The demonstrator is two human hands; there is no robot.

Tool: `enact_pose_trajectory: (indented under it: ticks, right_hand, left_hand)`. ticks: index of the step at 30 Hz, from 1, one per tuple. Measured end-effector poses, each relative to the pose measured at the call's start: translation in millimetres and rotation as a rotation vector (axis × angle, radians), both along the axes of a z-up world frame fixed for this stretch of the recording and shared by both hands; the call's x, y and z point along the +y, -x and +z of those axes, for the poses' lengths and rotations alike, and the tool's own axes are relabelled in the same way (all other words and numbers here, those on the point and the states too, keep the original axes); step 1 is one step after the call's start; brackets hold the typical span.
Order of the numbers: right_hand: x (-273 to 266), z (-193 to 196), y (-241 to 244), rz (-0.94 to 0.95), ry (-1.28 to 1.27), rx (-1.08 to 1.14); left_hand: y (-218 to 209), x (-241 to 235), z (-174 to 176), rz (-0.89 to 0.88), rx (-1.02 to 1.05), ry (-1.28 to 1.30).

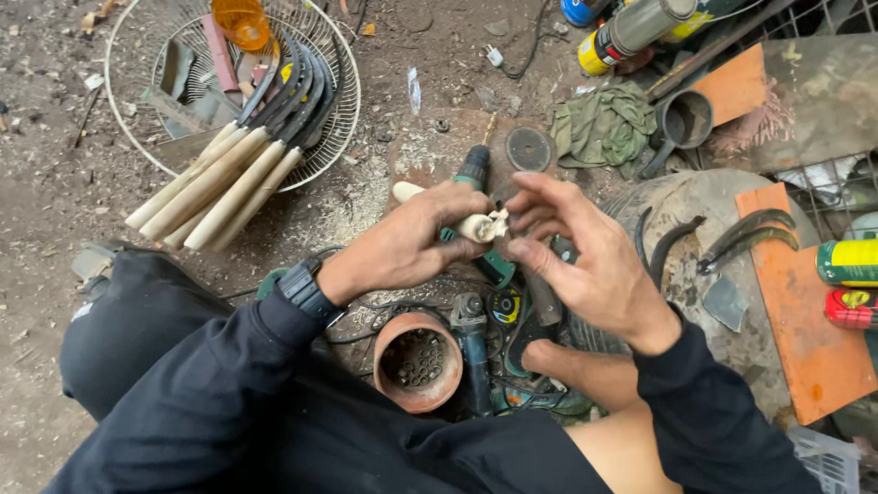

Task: The person drills a hole into a wooden handle, then inserts a curved metal blade into the hole and taps it with a hammer to secure it. The person repeats this process for multiple handles, assembling them into finished tools.

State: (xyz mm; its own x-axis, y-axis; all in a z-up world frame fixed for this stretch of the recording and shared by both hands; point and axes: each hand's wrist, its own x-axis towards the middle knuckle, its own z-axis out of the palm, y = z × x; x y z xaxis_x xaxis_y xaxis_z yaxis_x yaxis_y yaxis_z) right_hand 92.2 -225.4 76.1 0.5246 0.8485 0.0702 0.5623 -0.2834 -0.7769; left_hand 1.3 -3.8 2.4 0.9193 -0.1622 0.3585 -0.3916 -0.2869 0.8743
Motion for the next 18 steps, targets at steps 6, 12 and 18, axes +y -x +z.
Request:
enact_pose_trajectory:
  ticks: [6,12,18]
  right_hand:
    - [13,-1,13,0.014,0.010,-0.373]
    - [8,8,-8,-0.238,0.086,-0.578]
    - [1,17,15,-0.039,-0.112,-0.353]
  left_hand:
    - [1,-12,4,0.036,0.008,-0.122]
    - [3,-10,13,0.051,0.075,-0.055]
    - [5,-7,9,0.060,0.064,-0.062]
